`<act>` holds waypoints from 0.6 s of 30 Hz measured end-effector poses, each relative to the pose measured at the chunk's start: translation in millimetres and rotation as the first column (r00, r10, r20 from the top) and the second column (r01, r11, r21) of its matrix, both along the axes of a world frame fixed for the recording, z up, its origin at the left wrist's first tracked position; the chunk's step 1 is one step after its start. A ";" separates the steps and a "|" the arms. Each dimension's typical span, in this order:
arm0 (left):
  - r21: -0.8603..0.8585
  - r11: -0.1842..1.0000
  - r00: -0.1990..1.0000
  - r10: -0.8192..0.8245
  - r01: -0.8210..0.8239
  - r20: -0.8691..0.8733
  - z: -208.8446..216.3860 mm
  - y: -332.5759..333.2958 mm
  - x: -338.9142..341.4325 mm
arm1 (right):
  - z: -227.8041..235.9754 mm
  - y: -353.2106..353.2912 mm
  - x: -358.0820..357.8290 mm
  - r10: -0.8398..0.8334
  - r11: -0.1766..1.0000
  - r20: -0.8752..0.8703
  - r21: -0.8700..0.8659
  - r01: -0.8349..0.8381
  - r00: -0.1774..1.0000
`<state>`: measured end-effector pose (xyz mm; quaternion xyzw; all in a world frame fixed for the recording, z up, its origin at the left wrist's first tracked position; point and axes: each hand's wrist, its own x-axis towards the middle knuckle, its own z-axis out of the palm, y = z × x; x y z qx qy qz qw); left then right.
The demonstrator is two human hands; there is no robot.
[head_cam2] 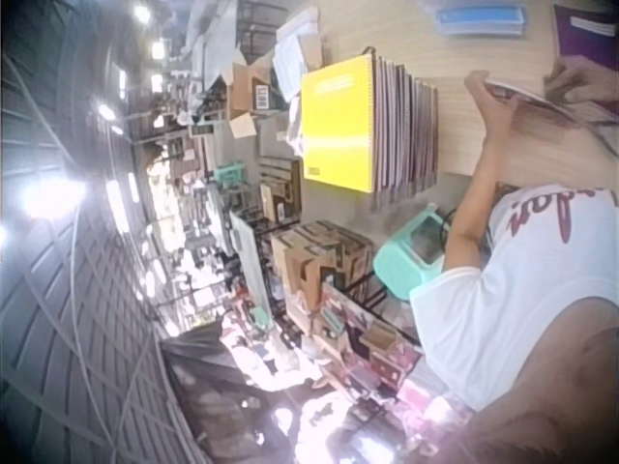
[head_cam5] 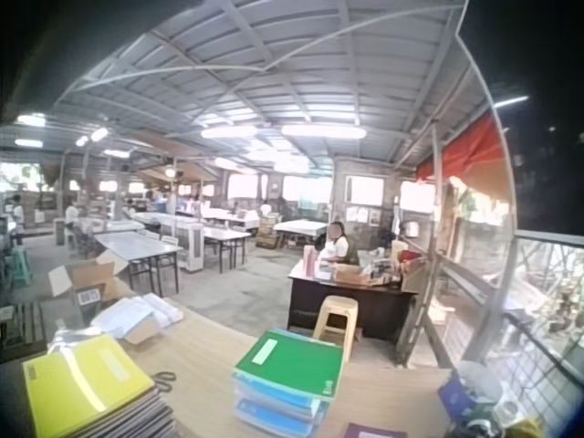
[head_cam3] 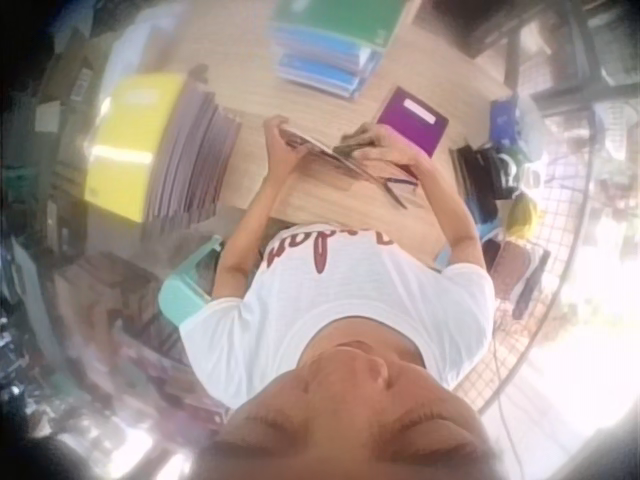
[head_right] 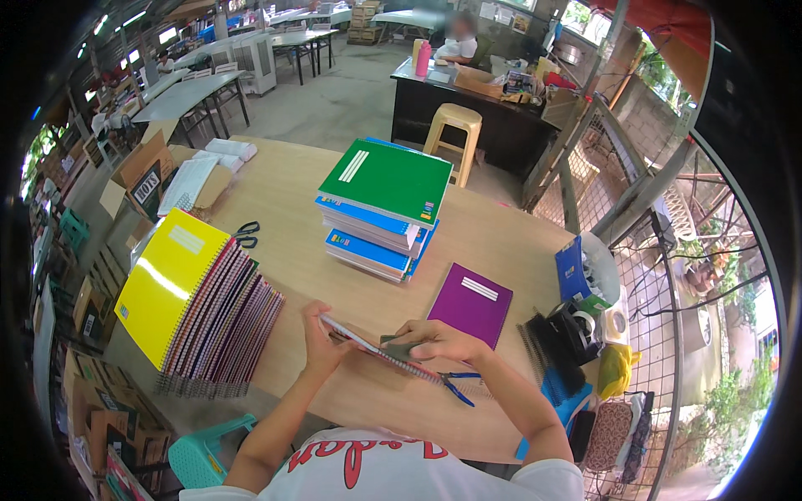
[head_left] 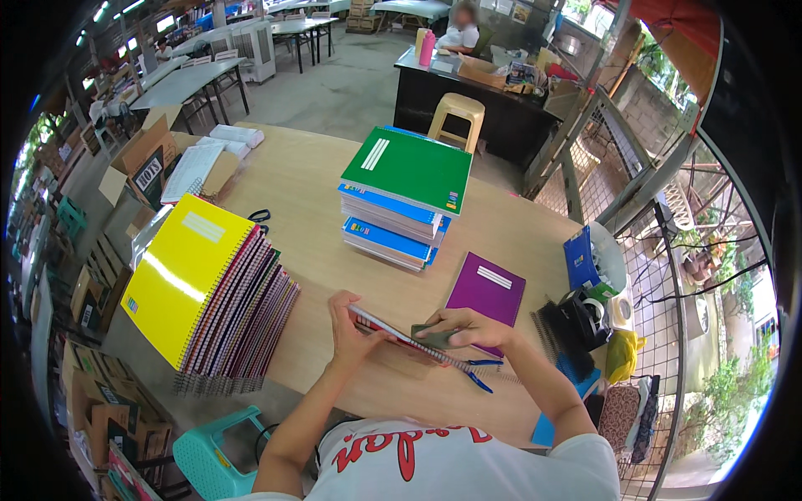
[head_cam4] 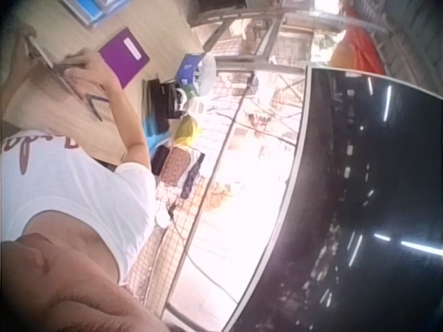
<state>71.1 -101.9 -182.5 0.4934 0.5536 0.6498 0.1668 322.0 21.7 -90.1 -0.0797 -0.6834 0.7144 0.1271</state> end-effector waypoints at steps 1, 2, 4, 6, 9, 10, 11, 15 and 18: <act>-0.003 1.000 1.000 0.000 0.000 -0.001 -3.3 -0.1 -2.7 | 0.7 -0.2 -3.6 -0.102 0.934 0.238 0.357 0.010 0.966; -0.055 0.998 0.998 0.010 -0.013 -0.061 -6.6 0.7 -5.8 | 2.4 0.5 -5.8 -0.275 0.749 0.409 0.659 -0.073 0.870; -0.098 0.995 0.993 0.015 -0.027 -0.120 -7.7 3.0 -8.1 | 5.1 6.9 0.1 -0.329 0.787 0.415 0.616 0.004 0.849; -0.046 0.999 0.991 -0.010 0.004 -0.133 -12.1 6.9 -8.3 | -4.9 6.5 3.5 -0.082 0.996 0.068 0.027 0.081 0.994; 0.018 1.000 0.932 -0.003 0.011 -0.362 -8.0 7.8 -15.4 | -0.7 -1.7 -4.7 -0.180 0.913 0.324 0.407 0.035 0.929; 0.013 1.000 0.933 -0.005 0.011 -0.361 -7.2 5.5 -14.2 | 2.6 -4.8 -7.0 -0.346 0.745 0.500 0.661 -0.092 0.794; -0.036 0.999 0.951 -0.049 0.040 -0.307 -6.4 3.3 -12.4 | 7.0 -9.8 -8.1 -0.392 0.765 0.568 0.638 -0.087 0.724; -0.028 0.999 0.936 0.014 -0.025 -0.351 0.3 6.1 -5.9 | -0.3 -24.3 2.6 -0.166 0.978 0.060 0.141 0.156 0.984; -0.015 1.000 0.944 0.006 -0.011 -0.331 -2.8 9.1 -6.3 | -4.8 -21.0 -2.5 -0.358 0.838 0.393 0.534 0.106 0.847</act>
